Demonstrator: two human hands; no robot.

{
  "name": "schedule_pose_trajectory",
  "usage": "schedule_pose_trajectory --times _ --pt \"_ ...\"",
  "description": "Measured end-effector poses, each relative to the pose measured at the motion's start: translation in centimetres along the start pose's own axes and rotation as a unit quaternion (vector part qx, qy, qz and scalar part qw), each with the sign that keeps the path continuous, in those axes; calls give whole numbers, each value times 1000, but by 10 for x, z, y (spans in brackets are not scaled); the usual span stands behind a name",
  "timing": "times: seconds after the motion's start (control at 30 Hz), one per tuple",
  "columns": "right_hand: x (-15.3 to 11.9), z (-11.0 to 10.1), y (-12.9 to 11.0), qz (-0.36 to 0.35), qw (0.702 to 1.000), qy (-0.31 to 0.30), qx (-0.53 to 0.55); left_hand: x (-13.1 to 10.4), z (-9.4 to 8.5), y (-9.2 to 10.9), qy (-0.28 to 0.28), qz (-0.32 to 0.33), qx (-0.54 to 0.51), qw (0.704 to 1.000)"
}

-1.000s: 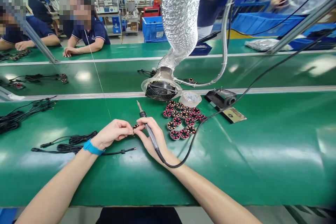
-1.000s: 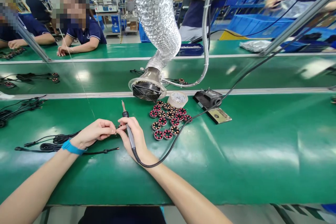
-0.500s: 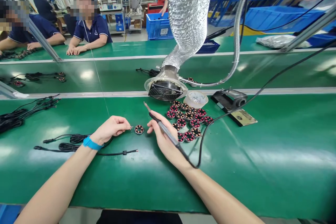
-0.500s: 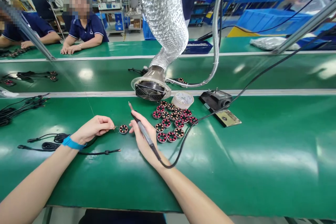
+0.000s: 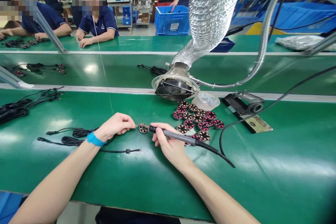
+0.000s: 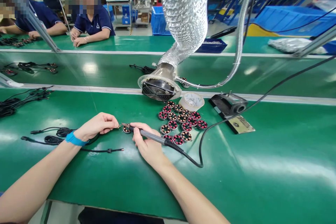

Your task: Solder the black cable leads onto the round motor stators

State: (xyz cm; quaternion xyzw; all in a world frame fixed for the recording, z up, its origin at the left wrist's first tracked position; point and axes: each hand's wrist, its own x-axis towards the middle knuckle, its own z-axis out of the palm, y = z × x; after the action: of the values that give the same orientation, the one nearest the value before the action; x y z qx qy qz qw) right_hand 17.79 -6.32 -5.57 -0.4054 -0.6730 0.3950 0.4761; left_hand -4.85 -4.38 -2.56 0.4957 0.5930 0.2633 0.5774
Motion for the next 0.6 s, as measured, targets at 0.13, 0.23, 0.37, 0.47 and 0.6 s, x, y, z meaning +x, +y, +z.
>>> schedule_pose_trajectory --times 0.13,0.23,0.37,0.47,0.6 --pt "-1 0 -2 -10 1000 -14 -12 0 -1 0 0 -1 6 1000" --pt "-1 1 -3 -13 999 -26 -20 -2 0 1 0 -1 4 1000" --pt "-1 2 -4 -9 999 -31 -27 -3 2 3 -2 0 2 1000" --pt "0 2 -4 -8 999 -32 -28 -3 2 4 -3 0 4 1000" --pt "-1 2 -5 -1 999 -28 -17 -3 1 3 -2 1 9 1000"
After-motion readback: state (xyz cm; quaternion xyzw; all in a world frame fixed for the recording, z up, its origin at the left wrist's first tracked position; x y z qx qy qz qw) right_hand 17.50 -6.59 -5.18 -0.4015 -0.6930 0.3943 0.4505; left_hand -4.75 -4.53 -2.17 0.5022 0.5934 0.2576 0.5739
